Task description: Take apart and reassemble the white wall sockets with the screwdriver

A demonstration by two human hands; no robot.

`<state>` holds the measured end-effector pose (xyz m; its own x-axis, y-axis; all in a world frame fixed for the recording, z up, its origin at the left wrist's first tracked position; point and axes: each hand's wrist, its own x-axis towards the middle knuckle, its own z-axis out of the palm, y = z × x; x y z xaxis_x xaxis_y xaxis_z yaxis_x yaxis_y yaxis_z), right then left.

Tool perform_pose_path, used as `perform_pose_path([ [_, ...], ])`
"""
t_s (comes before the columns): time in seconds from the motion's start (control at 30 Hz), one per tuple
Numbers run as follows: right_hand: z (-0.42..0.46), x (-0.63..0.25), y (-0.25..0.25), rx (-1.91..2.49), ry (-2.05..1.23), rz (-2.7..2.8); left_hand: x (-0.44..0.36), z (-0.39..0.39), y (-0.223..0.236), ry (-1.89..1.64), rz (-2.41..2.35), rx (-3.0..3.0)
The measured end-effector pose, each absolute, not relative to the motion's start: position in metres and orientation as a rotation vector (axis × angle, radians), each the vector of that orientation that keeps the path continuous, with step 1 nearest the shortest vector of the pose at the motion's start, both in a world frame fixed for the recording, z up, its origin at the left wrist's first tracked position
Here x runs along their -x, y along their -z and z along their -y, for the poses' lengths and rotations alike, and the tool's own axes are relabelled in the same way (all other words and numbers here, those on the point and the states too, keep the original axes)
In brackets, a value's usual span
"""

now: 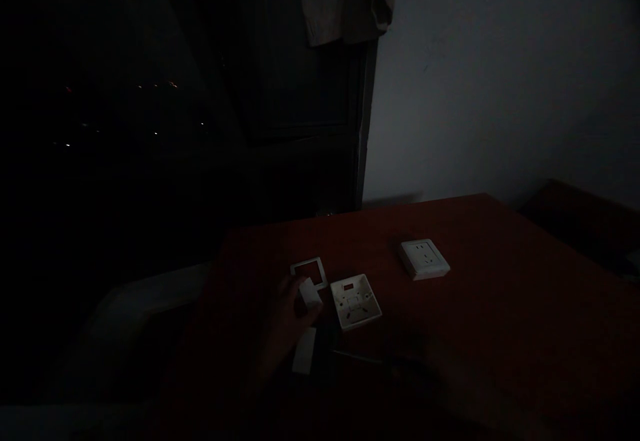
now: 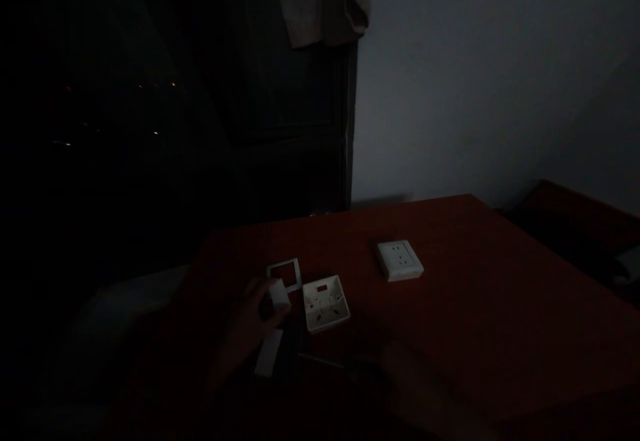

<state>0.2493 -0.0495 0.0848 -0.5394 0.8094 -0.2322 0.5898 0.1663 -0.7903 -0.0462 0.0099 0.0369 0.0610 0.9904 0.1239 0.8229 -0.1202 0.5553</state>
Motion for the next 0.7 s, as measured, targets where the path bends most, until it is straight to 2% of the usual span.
perform_pose_path([
  [0.3,0.048,-0.242,-0.095,1.356,-1.258,2.223,0.038,-0.044,-0.031,-0.582,-1.891,-2.248],
  [0.47,0.047,-0.238,-0.105,1.260,-1.244,2.309,0.053,-0.014,-0.034,-0.659,-1.740,-2.142],
  [0.7,0.044,-0.223,-0.115,1.097,-1.225,2.393,0.080,0.040,-0.027,-0.406,-1.434,-2.066],
])
